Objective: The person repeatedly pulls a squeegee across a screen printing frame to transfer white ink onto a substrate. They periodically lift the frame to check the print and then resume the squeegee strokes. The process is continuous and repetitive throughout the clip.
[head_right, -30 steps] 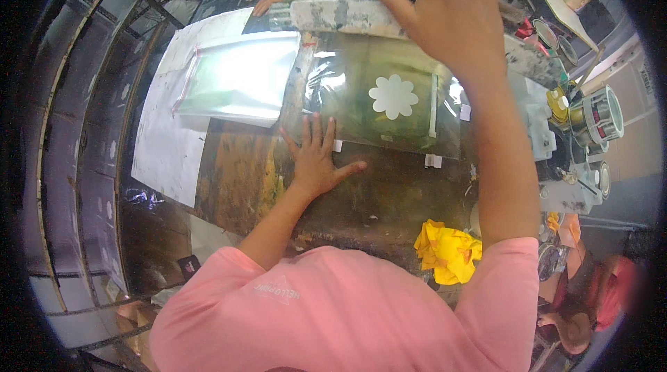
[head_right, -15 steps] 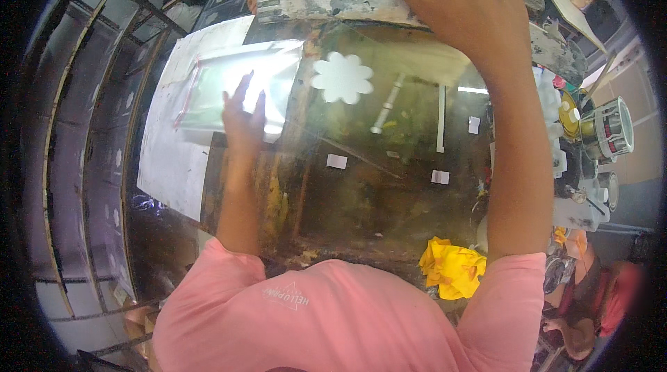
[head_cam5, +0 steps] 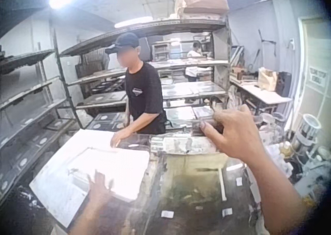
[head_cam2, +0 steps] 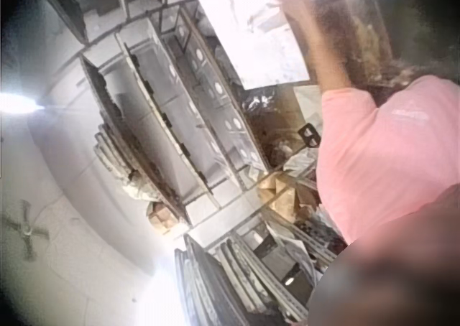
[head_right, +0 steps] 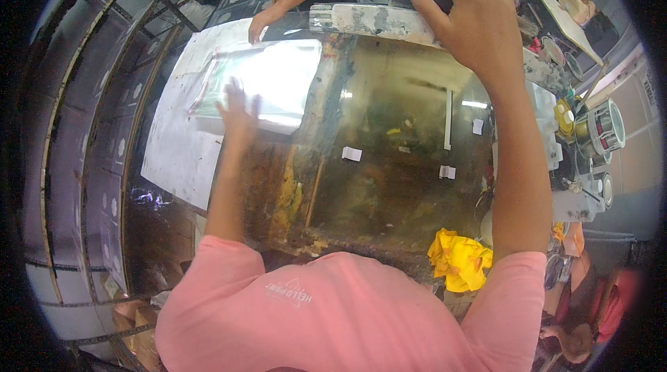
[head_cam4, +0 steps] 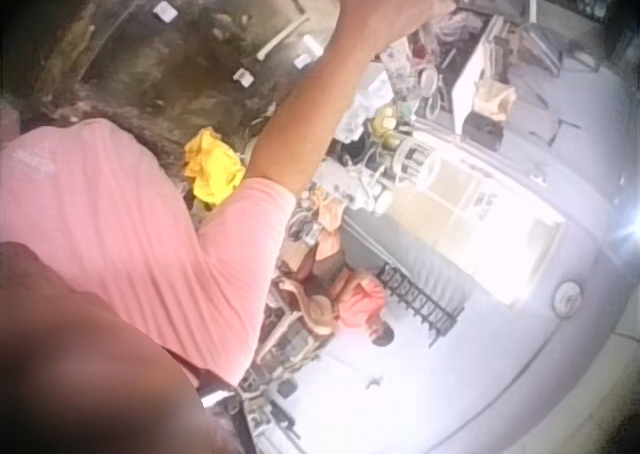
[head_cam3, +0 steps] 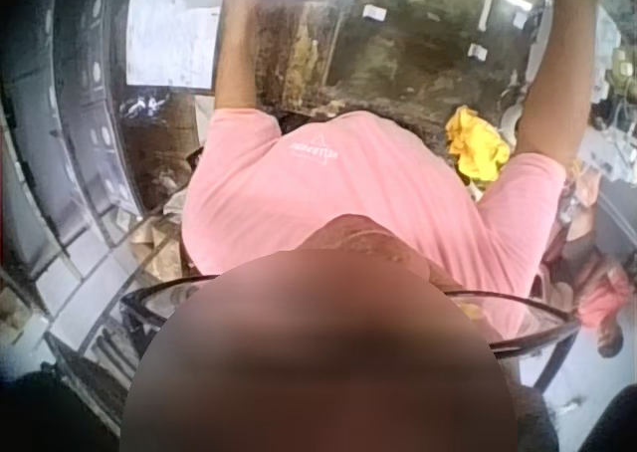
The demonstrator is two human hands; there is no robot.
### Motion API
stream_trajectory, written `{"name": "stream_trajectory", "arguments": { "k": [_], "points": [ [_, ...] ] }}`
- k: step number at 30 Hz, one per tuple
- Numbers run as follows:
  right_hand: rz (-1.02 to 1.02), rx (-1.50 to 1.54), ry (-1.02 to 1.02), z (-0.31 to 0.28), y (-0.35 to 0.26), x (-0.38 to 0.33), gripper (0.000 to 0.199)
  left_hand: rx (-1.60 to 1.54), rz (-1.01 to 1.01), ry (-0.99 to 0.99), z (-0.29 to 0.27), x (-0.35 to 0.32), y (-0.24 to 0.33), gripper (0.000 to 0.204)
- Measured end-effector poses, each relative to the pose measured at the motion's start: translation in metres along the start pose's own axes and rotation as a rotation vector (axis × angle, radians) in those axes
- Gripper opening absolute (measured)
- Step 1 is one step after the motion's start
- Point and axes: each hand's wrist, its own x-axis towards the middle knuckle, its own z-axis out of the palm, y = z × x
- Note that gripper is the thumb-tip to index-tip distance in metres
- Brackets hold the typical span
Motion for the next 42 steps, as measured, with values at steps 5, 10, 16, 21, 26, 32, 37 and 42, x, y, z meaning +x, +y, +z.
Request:
{"name": "stream_trajectory", "arguments": {
  "k": [5,10,16,21,26,32,37,42],
  "points": [
    [-0.011,-0.03,-0.02,0.0,0.003,0.007,0.056,0.123,0.111,-0.097,0.013,-0.046,0.039,0.062],
    [-0.022,-0.021,0.006,0.007,0.004,0.001,0.056,0.069,0.042,-0.182,-0.006,-0.027,0.036,0.054],
    [0.036,0.016,-0.136,-0.003,0.004,0.01,0.055,-0.119,0.088,-0.22,-0.054,0.019,0.059,0.059],
    [0.075,0.043,-0.008,-0.006,-0.006,0.013,0.061,-0.092,0.335,-0.531,-0.019,-0.025,0.171,0.078],
    [0.062,0.032,-0.079,-0.005,0.001,0.013,0.063,-0.205,0.64,-0.447,0.033,-0.091,0.269,0.117],
    [-0.001,0.023,0.039,0.005,0.011,0.021,0.063,-0.27,0.73,-0.462,0.049,-0.104,0.328,0.124],
    [0.016,0.028,-0.02,0.009,0.024,0.036,0.062,-0.281,0.731,-0.453,0.046,-0.111,0.332,0.122],
    [0.018,-0.023,-0.012,0.012,0.026,0.044,0.063,-0.328,0.77,-0.426,0.045,-0.111,0.332,0.118]
  ]
}}
